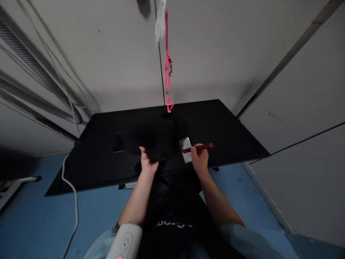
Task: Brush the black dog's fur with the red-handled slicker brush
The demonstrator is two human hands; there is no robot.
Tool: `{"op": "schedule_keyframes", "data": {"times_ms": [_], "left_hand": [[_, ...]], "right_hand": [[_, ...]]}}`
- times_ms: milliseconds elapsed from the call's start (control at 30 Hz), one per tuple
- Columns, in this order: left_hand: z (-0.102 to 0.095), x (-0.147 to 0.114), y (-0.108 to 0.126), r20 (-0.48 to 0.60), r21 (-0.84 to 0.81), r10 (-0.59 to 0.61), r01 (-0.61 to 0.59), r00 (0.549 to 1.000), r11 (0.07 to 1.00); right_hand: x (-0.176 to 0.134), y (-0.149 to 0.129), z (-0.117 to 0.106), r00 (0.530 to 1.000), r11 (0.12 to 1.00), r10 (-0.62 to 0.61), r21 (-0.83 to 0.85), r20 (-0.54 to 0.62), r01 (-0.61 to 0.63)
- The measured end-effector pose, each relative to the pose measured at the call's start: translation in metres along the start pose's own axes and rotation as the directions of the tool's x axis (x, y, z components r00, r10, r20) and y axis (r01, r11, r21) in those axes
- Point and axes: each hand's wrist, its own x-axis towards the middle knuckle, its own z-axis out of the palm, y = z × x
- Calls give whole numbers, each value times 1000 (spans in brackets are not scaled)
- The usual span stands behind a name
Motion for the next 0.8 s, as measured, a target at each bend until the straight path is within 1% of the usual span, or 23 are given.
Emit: {"op": "schedule_keyframes", "data": {"times_ms": [33, 67, 100, 133, 167, 200, 267, 300, 333, 367, 400, 433, 467, 500, 533, 567, 600, 633, 667, 700, 733, 767, 800], "left_hand": [[9, 3, 12, -8, 31, 36, -36, 999, 999], [19, 7, 25, -25, 82, 86, -83, 996, 993], [29, 12, 37, -43, 154, 144, -135, 989, 979], [38, 17, 48, -50, 242, 204, -187, 978, 952], [48, 23, 58, -39, 336, 261, -234, 964, 912], [57, 29, 67, -13, 433, 312, -276, 950, 858], [72, 40, 84, 93, 597, 395, -368, 914, 712], [79, 45, 91, 159, 659, 422, -414, 893, 628], [85, 50, 98, 227, 705, 437, -456, 870, 542], [91, 54, 104, 291, 738, 440, -492, 850, 462], [97, 58, 109, 347, 758, 430, -520, 833, 394], [102, 63, 114, 391, 770, 415, -539, 822, 342], [106, 67, 118, 418, 777, 399, -549, 816, 309], [110, 71, 121, 429, 781, 388, -550, 816, 295], [112, 76, 122, 423, 783, 384, -545, 821, 302], [114, 81, 123, 406, 781, 385, -533, 829, 324], [115, 86, 124, 384, 778, 385, -519, 839, 355], [115, 91, 123, 365, 773, 383, -505, 849, 385], [114, 95, 122, 353, 767, 378, -496, 856, 407], [112, 99, 120, 350, 763, 375, -493, 858, 418], [110, 103, 117, 356, 759, 376, -499, 856, 418], [109, 105, 114, 366, 755, 380, -510, 850, 413], [107, 108, 111, 376, 748, 386, -522, 842, 409]], "right_hand": [[-3, 11, -3, 999, 999, 44, 24, 15, -44], [-9, 22, -5, 992, 993, 98, 53, 77, -102], [-18, 30, -7, 972, 982, 158, 79, 173, -174], [-30, 37, -8, 931, 962, 215, 102, 295, -254], [-42, 40, -7, 864, 933, 251, 130, 435, -336], [-53, 40, -6, 775, 898, 248, 162, 582, -409], [-66, 29, 2, 552, 831, 116, 223, 825, -509], [-66, 18, 9, 447, 815, 26, 239, 894, -527], [-60, 5, 17, 370, 824, -46, 245, 928, -512], [-50, -9, 28, 340, 857, -92, 249, 936, -452], [-36, -23, 40, 367, 901, -121, 257, 922, -349], [-21, -34, 52, 439, 940, -145, 262, 887, -218], [-7, -43, 64, 533, 962, -189, 266, 824, -69], [5, -47, 74, 624, 966, -228, 256, 747, 46], [13, -47, 83, 690, 967, -241, 227, 683, 113], [16, -43, 88, 730, 976, -207, 185, 651, 111], [15, -36, 91, 743, 990, -124, 132, 658, 48], [11, -28, 92, 722, 996, -9, 71, 691, -55], [6, -21, 90, 673, 986, 101, 15, 733, -164], [3, -16, 88, 622, 968, 173, -14, 764, -252], [1, -13, 86, 596, 953, 194, -5, 779, -304], [3, -14, 85, 608, 947, 167, 45, 776, -319], [8, -16, 85, 652, 946, 108, 123, 751, -299]]}}
